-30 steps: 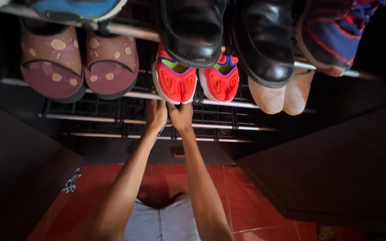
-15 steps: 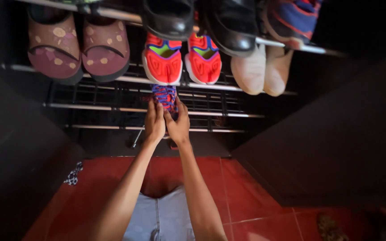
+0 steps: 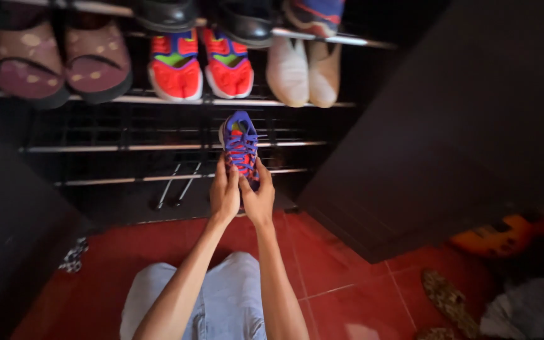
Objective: Organizing and rearranging various pairs of shoes on a multi-tier shoe rack.
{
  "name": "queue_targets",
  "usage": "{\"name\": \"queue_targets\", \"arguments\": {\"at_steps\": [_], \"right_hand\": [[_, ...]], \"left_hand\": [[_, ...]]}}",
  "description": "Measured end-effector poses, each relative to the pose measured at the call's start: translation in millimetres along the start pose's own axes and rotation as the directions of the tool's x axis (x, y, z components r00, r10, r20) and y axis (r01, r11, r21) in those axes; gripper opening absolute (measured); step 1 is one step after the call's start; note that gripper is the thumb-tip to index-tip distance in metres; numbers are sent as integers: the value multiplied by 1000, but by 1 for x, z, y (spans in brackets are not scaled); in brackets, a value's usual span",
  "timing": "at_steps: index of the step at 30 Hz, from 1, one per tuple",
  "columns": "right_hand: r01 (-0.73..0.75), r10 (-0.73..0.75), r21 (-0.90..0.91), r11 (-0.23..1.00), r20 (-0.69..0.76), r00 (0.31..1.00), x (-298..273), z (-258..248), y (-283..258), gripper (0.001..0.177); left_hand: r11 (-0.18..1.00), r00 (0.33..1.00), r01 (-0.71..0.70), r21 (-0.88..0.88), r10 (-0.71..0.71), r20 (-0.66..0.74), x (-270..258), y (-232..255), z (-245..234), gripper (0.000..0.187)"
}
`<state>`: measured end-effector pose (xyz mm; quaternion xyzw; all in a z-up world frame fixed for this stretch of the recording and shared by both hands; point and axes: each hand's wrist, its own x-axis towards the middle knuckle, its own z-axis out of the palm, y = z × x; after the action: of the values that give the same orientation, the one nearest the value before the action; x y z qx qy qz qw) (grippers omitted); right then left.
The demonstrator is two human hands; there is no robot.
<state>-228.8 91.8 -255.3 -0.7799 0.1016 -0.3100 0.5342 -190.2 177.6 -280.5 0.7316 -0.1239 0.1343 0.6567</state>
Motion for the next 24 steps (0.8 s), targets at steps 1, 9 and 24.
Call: {"name": "queue_targets", "arguments": {"at_steps": [1, 9, 24], "right_hand": [[4, -4, -2, 1000, -17, 1000, 2, -11, -4, 62], [51, -43, 42, 998, -169, 985, 33, -102, -44, 57], [-10, 22, 79, 997, -147, 989, 49, -168, -105, 50]], "left_hand": [[1000, 1000, -10, -6, 10, 13, -1, 14, 7, 56], [990, 988, -58, -132, 76, 138, -2, 117, 64, 59], [1000, 989, -15, -18, 18, 146, -6, 185, 98, 63]]}}
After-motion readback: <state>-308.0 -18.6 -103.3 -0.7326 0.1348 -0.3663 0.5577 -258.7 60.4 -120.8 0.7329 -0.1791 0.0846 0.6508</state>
